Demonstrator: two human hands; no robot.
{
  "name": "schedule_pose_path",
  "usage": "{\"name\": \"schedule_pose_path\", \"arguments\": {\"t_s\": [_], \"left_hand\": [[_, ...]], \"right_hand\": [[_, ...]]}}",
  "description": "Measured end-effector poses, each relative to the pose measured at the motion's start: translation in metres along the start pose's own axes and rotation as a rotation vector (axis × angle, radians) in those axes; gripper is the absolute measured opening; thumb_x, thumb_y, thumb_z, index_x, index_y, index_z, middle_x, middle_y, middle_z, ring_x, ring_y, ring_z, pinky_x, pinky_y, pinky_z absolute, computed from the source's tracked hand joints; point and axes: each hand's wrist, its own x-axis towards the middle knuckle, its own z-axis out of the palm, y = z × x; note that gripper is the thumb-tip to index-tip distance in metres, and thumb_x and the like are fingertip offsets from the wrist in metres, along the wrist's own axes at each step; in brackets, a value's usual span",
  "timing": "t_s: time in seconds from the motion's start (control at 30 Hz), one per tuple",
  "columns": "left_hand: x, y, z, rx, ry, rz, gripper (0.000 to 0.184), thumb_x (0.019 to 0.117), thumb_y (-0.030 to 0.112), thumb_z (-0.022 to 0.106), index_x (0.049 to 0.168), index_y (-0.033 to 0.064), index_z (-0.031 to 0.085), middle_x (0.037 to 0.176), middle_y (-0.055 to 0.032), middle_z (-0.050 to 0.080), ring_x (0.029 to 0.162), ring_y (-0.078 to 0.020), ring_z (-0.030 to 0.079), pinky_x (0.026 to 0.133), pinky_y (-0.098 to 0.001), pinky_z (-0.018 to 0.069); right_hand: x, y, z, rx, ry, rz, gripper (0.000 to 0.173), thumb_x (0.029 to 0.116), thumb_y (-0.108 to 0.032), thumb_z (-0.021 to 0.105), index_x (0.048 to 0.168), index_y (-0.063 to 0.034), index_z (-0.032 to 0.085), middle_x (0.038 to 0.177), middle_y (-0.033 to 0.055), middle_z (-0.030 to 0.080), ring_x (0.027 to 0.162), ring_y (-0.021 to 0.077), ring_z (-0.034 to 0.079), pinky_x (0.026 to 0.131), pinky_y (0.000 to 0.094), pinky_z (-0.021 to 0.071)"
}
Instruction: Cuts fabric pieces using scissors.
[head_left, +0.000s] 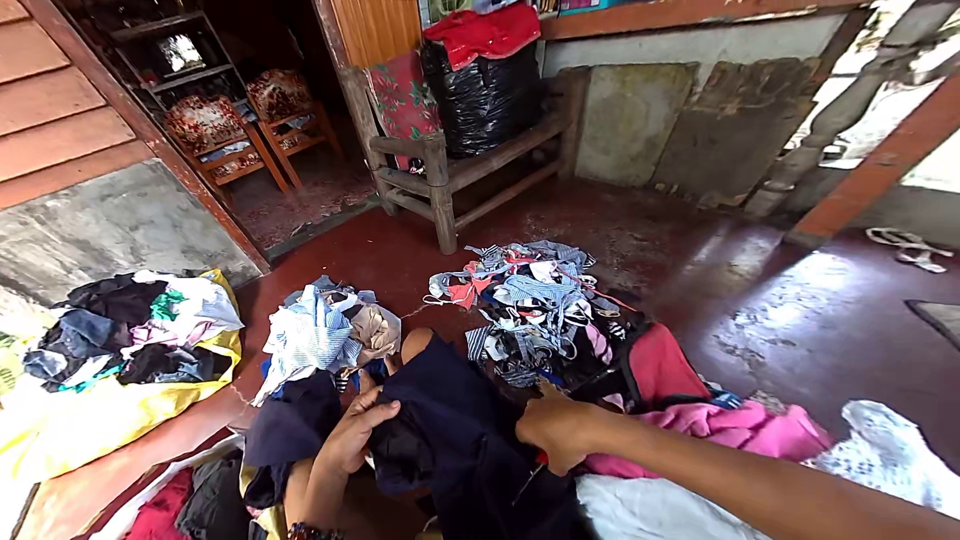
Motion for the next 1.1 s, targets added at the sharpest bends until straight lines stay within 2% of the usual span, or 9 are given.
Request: {"name": "schedule_pose_path", "arguments": {"t_s": [0.1, 0.17, 0.3, 0.47, 0.57, 0.73, 0.93, 1.0, 1.1], "left_hand": [[0.008, 0.008, 0.001, 0.043, -0.044, 0.046, 0.026, 0.0945, 0.004, 0.06, 0.118, 0.0046, 0.069, 0.11, -0.0069, 0.073, 0.101, -0.0153, 0.069, 0.092, -0.0382, 0.0571], [0.014, 0.016, 0.001, 0.072, -0.038, 0.083, 0.033, 0.0942, 0.0, 0.057, 0.126, 0.0014, 0.065, 0.118, -0.0102, 0.07, 0.109, -0.0183, 0.067, 0.098, -0.0406, 0.0549], [0.017, 0.046, 0.011, 0.029, 0.167, 0.21, 0.034, 0.0923, -0.001, 0.056, 0.126, -0.0017, 0.062, 0.113, -0.0129, 0.071, 0.102, -0.0198, 0.069, 0.091, -0.0397, 0.0585], [0.001, 0.101, 0.033, -0.012, 0.273, 0.429, 0.036, 0.0961, -0.002, 0.054, 0.129, 0.0077, 0.065, 0.11, -0.0109, 0.072, 0.095, -0.017, 0.071, 0.086, -0.0363, 0.0607], [-0.007, 0.107, 0.042, 0.059, 0.245, 0.562, 0.042, 0.0982, 0.0, 0.055, 0.138, 0.0127, 0.061, 0.124, -0.0098, 0.068, 0.107, -0.0193, 0.068, 0.092, -0.0387, 0.0589], [-0.003, 0.07, 0.043, 0.216, 0.32, 0.7, 0.05, 0.0991, 0.0, 0.054, 0.149, 0.0063, 0.048, 0.143, -0.0087, 0.059, 0.13, -0.0192, 0.057, 0.111, -0.0402, 0.0482], [0.031, -0.034, 0.02, 0.475, 0.432, 0.441, 0.074, 0.0962, 0.003, 0.055, 0.163, 0.01, 0.025, 0.166, -0.0106, 0.031, 0.15, -0.0168, 0.035, 0.123, -0.038, 0.0334], [0.03, -0.052, 0.016, 0.458, 0.479, 0.344, 0.08, 0.0946, 0.008, 0.061, 0.163, 0.0076, 0.021, 0.167, -0.016, 0.024, 0.153, -0.0216, 0.028, 0.124, -0.0403, 0.0282], [0.024, -0.048, 0.011, 0.371, 0.512, 0.349, 0.091, 0.0903, 0.011, 0.07, 0.164, 0.0137, 0.017, 0.166, -0.0126, 0.027, 0.15, -0.0202, 0.034, 0.122, -0.0398, 0.0338]], "right_hand": [[0.003, 0.017, -0.001, 0.104, 0.099, -0.225, 0.022, 0.0832, 0.0, 0.073, 0.104, -0.0015, 0.069, 0.093, 0.0221, 0.068, 0.091, 0.043, 0.065, 0.079, 0.0672, 0.0471], [-0.002, 0.027, -0.013, 0.183, 0.188, -0.251, 0.027, 0.0837, 0.007, 0.068, 0.109, -0.0023, 0.07, 0.097, 0.0209, 0.069, 0.095, 0.0421, 0.065, 0.082, 0.0647, 0.0494], [-0.035, 0.045, -0.055, 0.255, 0.508, -0.236, 0.028, 0.0894, 0.009, 0.06, 0.111, -0.0046, 0.07, 0.107, 0.0166, 0.069, 0.104, 0.0362, 0.065, 0.093, 0.0597, 0.0503], [-0.095, 0.048, -0.107, 0.208, 1.041, -0.232, 0.029, 0.0864, 0.01, 0.064, 0.106, -0.0108, 0.071, 0.102, 0.0039, 0.07, 0.092, 0.0188, 0.068, 0.081, 0.0451, 0.0594], [-0.13, 0.048, -0.125, 0.242, 1.194, -0.253, 0.031, 0.0853, 0.005, 0.063, 0.109, -0.0127, 0.068, 0.099, -0.0027, 0.069, 0.086, 0.0091, 0.066, 0.075, 0.0328, 0.0596], [-0.16, 0.063, -0.135, 0.497, 1.197, -0.286, 0.026, 0.0854, -0.005, 0.064, 0.108, -0.0172, 0.068, 0.095, -0.0058, 0.071, 0.081, 0.0042, 0.066, 0.069, 0.0188, 0.0559], [-0.089, 0.094, -0.112, 0.333, 0.935, 0.154, 0.022, 0.0886, 0.0, 0.075, 0.109, -0.0074, 0.071, 0.098, 0.0118, 0.071, 0.091, 0.0283, 0.069, 0.083, 0.0547, 0.0555], [-0.063, 0.081, -0.096, 0.34, 0.811, 0.225, 0.017, 0.092, -0.007, 0.074, 0.109, -0.0078, 0.07, 0.099, 0.0123, 0.071, 0.092, 0.0293, 0.068, 0.084, 0.0561, 0.0546], [-0.029, 0.051, -0.064, 0.625, 0.65, 0.192, 0.015, 0.1014, -0.013, 0.063, 0.114, -0.0045, 0.065, 0.092, 0.0115, 0.07, 0.077, 0.0239, 0.069, 0.07, 0.0446, 0.0583]]}}
